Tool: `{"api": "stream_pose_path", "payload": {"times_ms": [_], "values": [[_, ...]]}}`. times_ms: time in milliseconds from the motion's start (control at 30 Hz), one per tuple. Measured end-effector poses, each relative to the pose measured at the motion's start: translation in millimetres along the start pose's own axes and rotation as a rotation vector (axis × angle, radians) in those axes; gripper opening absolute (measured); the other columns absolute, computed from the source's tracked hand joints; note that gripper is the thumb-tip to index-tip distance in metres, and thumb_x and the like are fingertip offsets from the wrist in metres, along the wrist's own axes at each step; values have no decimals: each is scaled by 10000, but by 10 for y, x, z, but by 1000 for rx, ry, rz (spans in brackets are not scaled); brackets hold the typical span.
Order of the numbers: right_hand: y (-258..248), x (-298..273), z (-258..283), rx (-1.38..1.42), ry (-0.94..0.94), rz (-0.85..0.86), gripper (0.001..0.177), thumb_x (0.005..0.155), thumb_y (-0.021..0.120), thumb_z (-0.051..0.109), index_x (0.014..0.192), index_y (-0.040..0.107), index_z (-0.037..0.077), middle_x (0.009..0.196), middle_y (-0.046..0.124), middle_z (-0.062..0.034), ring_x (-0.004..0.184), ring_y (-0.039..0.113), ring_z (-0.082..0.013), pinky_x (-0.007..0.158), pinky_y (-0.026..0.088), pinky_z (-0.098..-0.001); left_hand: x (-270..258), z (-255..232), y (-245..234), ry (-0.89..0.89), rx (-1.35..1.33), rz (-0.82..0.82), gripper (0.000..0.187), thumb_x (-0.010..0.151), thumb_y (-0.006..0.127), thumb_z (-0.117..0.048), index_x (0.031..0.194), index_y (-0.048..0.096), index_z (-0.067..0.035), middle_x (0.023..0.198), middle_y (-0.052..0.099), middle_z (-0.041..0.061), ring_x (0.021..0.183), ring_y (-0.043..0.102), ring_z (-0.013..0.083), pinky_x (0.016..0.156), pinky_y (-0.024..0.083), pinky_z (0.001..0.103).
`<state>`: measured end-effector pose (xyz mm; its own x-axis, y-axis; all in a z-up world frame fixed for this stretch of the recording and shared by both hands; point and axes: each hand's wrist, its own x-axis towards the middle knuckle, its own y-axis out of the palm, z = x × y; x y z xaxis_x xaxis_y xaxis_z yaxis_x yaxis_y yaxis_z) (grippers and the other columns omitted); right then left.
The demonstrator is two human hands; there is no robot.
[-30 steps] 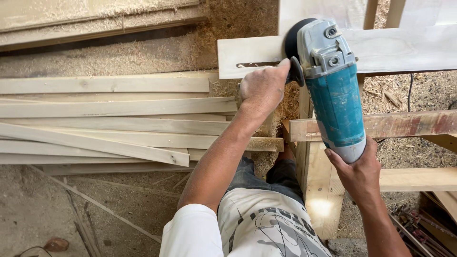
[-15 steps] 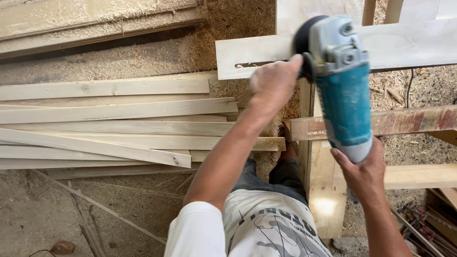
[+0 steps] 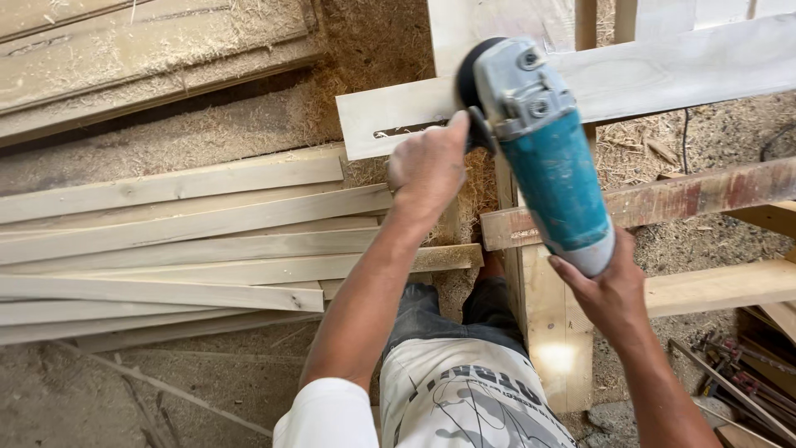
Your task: The person uses a power sander to smooth the surface of a wooden door frame, moving the tool across the recessed panels and horizontal slats.
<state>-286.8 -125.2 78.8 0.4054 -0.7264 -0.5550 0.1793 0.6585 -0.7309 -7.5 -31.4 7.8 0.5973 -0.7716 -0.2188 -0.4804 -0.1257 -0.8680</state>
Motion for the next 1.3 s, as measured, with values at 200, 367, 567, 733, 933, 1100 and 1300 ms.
{"api": "stream_pose_path", "payload": {"times_ms": [200, 367, 567, 733, 933, 1100, 1300], "values": [[-184, 49, -215, -51, -36, -78, 864, 821, 853, 359, 1456, 392, -3, 1161, 699, -290, 1012, 736, -369, 836, 611, -463, 173, -326, -7, 23, -20, -10, 181, 890, 678, -80, 1064, 642, -113, 725, 746, 117, 686, 769, 284, 514, 596, 451], [-233, 42, -339, -21, -65, -126, 854, 816, 858, 361, 1456, 420, 3, 1179, 698, -286, 1030, 729, -375, 845, 600, -466, 273, -498, 35, 62, -4, 7, 247, 871, 661, -45, 1107, 633, -108, 742, 746, 135, 705, 773, 311, 522, 603, 469], [-363, 38, -478, 3, 73, -108, 866, 822, 858, 369, 1477, 415, 13, 1169, 700, -289, 1024, 730, -381, 842, 605, -476, 397, -737, 172, 118, -5, 16, 202, 912, 645, -88, 1113, 632, -109, 724, 745, 113, 640, 763, 267, 457, 585, 426], [-325, 34, -479, 37, 135, -113, 882, 855, 839, 373, 1511, 367, 21, 1188, 692, -301, 1020, 733, -367, 823, 620, -477, 540, -809, 191, 123, 19, 76, 50, 1000, 603, -110, 1046, 619, -120, 667, 721, 75, 569, 740, 216, 377, 547, 385], [-82, 19, -227, 145, 64, -10, 877, 839, 806, 361, 1486, 318, 28, 1180, 680, -300, 948, 745, -339, 749, 659, -446, 376, -400, 9, 78, -23, 63, 177, 952, 580, -46, 1096, 639, -131, 660, 717, 92, 545, 727, 247, 394, 530, 414], [113, -1, 49, 120, 55, 152, 980, 758, 836, 395, 1499, 291, 57, 1061, 718, -277, 878, 770, -351, 714, 672, -428, 2, 40, -261, -3, 43, 27, 397, 807, 685, -9, 1181, 645, -137, 751, 740, 127, 697, 747, 342, 596, 568, 512], [94, -95, 44, 100, -48, 67, 928, 737, 844, 418, 1452, 347, 98, 972, 736, -285, 873, 756, -414, 708, 630, -492, -19, -12, -296, -33, 106, 90, 472, 763, 776, -67, 1201, 624, -157, 793, 741, 116, 746, 742, 361, 648, 568, 525]]}}
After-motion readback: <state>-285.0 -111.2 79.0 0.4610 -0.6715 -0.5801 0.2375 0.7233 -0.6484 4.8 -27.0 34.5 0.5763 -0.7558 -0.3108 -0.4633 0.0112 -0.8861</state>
